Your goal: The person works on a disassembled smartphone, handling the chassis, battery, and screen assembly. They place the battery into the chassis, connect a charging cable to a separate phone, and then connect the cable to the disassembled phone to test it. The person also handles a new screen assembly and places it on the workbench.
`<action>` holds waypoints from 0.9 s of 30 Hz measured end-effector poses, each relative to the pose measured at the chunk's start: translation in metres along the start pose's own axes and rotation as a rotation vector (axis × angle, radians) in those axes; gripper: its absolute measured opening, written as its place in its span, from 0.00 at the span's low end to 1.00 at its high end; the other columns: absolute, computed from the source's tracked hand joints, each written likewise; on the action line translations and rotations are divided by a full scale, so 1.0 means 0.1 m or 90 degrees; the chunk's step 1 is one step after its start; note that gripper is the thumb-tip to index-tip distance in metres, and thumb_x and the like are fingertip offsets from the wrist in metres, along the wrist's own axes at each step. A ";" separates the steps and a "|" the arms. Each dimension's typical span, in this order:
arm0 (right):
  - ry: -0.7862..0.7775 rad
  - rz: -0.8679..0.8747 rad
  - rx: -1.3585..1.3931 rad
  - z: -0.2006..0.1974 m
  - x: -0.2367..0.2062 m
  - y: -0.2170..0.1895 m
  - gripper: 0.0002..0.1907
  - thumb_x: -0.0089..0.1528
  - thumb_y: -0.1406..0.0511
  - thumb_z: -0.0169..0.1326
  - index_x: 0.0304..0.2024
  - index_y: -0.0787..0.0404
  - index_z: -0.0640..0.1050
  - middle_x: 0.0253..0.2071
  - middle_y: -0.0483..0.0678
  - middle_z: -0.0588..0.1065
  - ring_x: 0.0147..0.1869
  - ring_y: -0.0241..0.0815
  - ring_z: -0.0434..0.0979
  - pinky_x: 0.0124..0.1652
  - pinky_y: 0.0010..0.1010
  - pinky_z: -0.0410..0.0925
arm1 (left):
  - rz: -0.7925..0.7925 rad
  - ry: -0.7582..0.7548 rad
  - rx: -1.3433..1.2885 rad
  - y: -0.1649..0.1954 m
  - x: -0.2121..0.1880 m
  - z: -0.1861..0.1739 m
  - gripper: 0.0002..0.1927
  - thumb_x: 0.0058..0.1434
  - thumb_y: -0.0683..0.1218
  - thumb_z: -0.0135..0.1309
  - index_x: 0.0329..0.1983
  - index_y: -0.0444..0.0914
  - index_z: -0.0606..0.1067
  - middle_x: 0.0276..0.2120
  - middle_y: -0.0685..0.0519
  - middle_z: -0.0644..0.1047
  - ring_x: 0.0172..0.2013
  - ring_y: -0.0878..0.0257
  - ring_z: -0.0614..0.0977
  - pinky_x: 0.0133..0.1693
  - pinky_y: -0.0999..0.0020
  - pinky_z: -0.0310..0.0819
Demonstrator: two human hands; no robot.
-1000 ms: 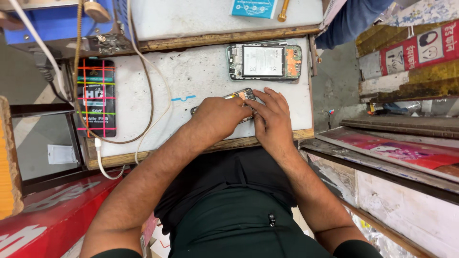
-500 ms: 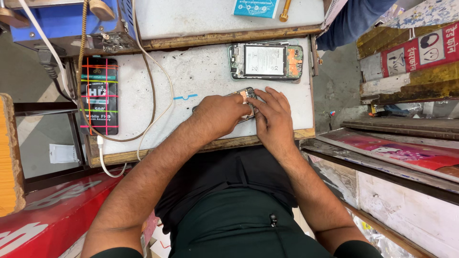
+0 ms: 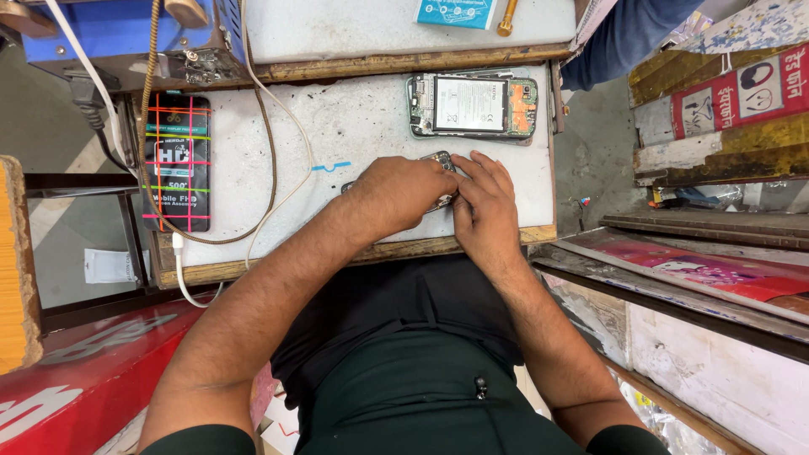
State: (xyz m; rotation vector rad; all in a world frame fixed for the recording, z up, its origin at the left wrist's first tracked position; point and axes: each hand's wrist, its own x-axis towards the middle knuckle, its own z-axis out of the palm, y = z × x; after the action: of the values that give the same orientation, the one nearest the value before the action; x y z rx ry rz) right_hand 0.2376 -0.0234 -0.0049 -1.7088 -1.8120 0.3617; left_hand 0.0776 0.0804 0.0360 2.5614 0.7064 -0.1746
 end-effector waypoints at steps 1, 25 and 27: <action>0.004 -0.004 -0.002 0.00 0.00 0.00 0.18 0.61 0.78 0.53 0.52 0.62 0.80 0.63 0.52 0.75 0.74 0.56 0.66 0.73 0.50 0.57 | -0.003 0.047 -0.046 -0.02 -0.04 0.01 0.16 0.59 0.39 0.57 0.50 0.45 0.78 0.43 0.53 0.80 0.38 0.53 0.84 0.34 0.56 0.81; 0.029 0.015 0.051 0.00 -0.02 0.00 0.15 0.64 0.74 0.56 0.53 0.62 0.81 0.60 0.52 0.77 0.72 0.56 0.68 0.71 0.49 0.59 | 0.000 0.096 -0.009 -0.25 -0.06 -0.03 0.10 0.63 0.45 0.59 0.47 0.51 0.82 0.37 0.53 0.77 0.36 0.53 0.83 0.34 0.55 0.79; 0.023 0.013 0.033 0.01 -0.01 0.01 0.14 0.64 0.74 0.57 0.53 0.64 0.80 0.60 0.52 0.77 0.72 0.56 0.69 0.71 0.51 0.57 | 0.011 0.079 -0.014 -0.25 0.02 -0.07 0.13 0.61 0.45 0.58 0.49 0.51 0.81 0.37 0.52 0.78 0.36 0.51 0.83 0.35 0.54 0.79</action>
State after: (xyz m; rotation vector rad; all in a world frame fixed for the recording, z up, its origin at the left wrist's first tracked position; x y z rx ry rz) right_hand 0.2376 -0.0238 -0.0059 -1.6886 -1.7459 0.3795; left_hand 0.0663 0.1032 0.0314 2.5737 0.7280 -0.0023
